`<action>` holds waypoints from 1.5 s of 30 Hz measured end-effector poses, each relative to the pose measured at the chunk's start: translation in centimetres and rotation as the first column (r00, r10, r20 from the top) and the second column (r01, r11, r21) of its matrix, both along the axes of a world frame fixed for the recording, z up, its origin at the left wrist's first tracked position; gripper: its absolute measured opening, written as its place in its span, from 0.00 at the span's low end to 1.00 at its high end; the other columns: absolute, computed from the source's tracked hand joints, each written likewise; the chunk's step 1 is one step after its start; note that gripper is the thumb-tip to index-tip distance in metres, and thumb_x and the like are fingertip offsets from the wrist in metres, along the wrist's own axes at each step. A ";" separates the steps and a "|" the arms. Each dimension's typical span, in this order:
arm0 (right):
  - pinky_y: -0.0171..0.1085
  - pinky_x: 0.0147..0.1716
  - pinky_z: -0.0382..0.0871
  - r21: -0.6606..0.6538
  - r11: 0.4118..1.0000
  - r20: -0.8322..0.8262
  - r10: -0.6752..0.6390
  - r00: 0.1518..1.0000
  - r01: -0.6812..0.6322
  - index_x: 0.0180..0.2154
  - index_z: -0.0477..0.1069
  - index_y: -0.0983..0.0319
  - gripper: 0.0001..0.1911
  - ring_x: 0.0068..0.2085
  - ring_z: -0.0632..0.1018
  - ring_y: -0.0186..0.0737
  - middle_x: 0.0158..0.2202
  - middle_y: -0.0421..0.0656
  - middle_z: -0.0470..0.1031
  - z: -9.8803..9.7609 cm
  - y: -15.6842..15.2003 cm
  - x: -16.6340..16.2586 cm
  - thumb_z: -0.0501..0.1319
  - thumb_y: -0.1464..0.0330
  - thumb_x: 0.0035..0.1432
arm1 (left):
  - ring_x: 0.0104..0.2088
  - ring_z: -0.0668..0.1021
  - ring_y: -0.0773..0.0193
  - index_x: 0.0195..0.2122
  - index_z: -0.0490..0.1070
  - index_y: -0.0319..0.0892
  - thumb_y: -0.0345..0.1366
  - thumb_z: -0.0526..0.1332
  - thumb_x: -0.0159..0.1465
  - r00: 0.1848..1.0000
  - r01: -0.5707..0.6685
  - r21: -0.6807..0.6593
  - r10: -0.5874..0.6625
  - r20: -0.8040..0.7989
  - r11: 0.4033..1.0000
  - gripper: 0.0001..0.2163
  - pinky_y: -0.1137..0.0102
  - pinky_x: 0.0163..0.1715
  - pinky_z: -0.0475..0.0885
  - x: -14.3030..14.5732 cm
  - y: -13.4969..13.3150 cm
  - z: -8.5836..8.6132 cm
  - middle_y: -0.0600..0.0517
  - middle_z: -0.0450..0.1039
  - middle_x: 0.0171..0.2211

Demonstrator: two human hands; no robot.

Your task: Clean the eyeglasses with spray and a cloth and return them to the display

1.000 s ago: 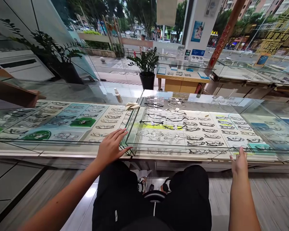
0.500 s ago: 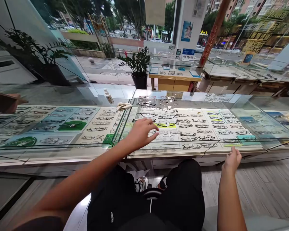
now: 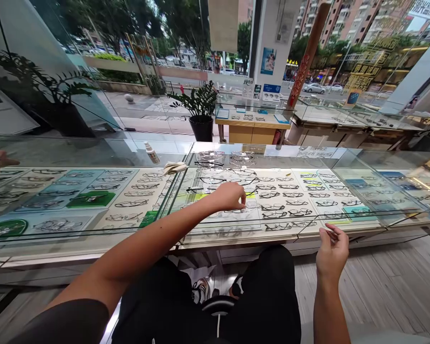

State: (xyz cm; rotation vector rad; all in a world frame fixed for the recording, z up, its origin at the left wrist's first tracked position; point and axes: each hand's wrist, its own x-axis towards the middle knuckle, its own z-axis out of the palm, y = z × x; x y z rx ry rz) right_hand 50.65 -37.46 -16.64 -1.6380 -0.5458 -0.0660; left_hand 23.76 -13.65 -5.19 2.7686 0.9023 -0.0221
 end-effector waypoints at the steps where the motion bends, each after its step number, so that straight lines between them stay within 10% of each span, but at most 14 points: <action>1: 0.48 0.50 0.74 0.028 0.999 0.019 0.025 1.000 -0.025 0.46 0.78 0.62 0.23 0.45 0.79 0.48 0.44 0.47 0.78 1.3 0.8 -0.6 0.69 0.52 0.58 | 0.41 0.85 0.51 0.36 0.88 0.46 0.34 0.71 0.58 1.000 0.002 -0.043 -0.003 -0.010 0.999 0.06 0.63 0.38 0.73 0.1 0.2 -0.1 0.44 0.87 0.37; 9: 0.40 0.32 0.68 0.237 0.920 0.309 0.235 0.922 -0.314 0.30 0.78 0.60 0.14 0.30 0.75 0.41 0.27 0.41 0.76 11.4 10.0 -4.9 0.66 0.58 0.63 | 0.36 0.80 0.61 0.34 0.86 0.44 0.41 0.72 0.60 0.899 0.200 -0.406 -0.002 0.439 0.892 0.07 0.67 0.37 0.70 -4.2 4.2 3.0 0.49 0.84 0.35; 14: 0.42 0.34 0.66 -0.030 0.827 0.666 0.435 0.606 -0.561 0.26 0.73 0.58 0.17 0.29 0.74 0.41 0.26 0.41 0.75 14.8 20.5 -9.6 0.61 0.62 0.69 | 0.32 0.75 0.63 0.34 0.84 0.43 0.50 0.75 0.60 0.592 0.139 -0.404 0.251 0.766 0.904 0.15 0.65 0.35 0.67 -11.1 10.9 4.4 0.49 0.80 0.33; 17: 0.44 0.36 0.66 -0.208 0.775 0.748 0.519 0.414 -0.596 0.26 0.72 0.58 0.18 0.32 0.74 0.44 0.27 0.45 0.76 14.9 27.0 -13.7 0.60 0.62 0.69 | 0.33 0.74 0.63 0.32 0.82 0.43 0.54 0.77 0.56 0.317 0.039 -0.395 0.364 0.876 0.918 0.19 0.65 0.38 0.68 -13.3 14.0 2.5 0.50 0.77 0.31; 20: 0.43 0.40 0.70 -0.243 0.647 0.624 0.675 0.394 -0.723 0.32 0.79 0.58 0.18 0.36 0.77 0.45 0.33 0.46 0.81 14.0 31.0 -17.5 0.60 0.58 0.72 | 0.37 0.76 0.62 0.32 0.81 0.43 0.54 0.79 0.54 0.156 -0.012 -0.404 0.401 0.903 0.915 0.20 0.64 0.43 0.71 -13.9 15.1 0.4 0.51 0.78 0.34; 24: 0.43 0.39 0.73 -0.151 0.482 0.415 0.823 0.387 -0.863 0.45 0.83 0.58 0.18 0.35 0.78 0.43 0.39 0.45 0.83 11.9 32.3 -20.3 0.64 0.51 0.70 | 0.40 0.77 0.62 0.34 0.82 0.42 0.53 0.78 0.58 0.110 0.088 -0.412 0.402 0.909 0.907 0.18 0.65 0.46 0.72 -13.3 14.3 -0.8 0.50 0.79 0.38; 31: 0.42 0.36 0.69 -0.066 0.413 0.249 0.888 0.386 -0.908 0.35 0.79 0.58 0.20 0.32 0.74 0.41 0.32 0.42 0.79 9.8 31.6 -20.4 0.68 0.49 0.66 | 0.43 0.80 0.60 0.36 0.81 0.41 0.52 0.78 0.59 0.152 0.180 -0.448 0.425 0.892 0.876 0.19 0.63 0.49 0.75 -12.2 12.8 -1.1 0.49 0.81 0.40; 39: 0.41 0.36 0.68 -0.094 0.489 0.342 0.834 0.433 -0.867 0.34 0.81 0.58 0.17 0.33 0.75 0.42 0.34 0.43 0.82 10.8 31.1 -19.0 0.67 0.54 0.69 | 0.50 0.83 0.54 0.42 0.76 0.42 0.56 0.69 0.68 0.248 0.075 -0.395 0.367 0.897 0.915 0.20 0.60 0.53 0.76 -12.7 12.9 -1.5 0.45 0.83 0.45; 45: 0.43 0.40 0.68 -0.121 0.816 0.525 0.535 0.661 -0.565 0.39 0.83 0.59 0.18 0.27 0.74 0.40 0.26 0.41 0.80 11.4 31.1 -16.7 0.62 0.54 0.73 | 0.52 0.84 0.52 0.41 0.73 0.44 0.53 0.64 0.72 0.442 -0.091 -0.276 0.287 0.850 0.957 0.16 0.59 0.51 0.79 -13.8 13.1 -0.7 0.44 0.83 0.46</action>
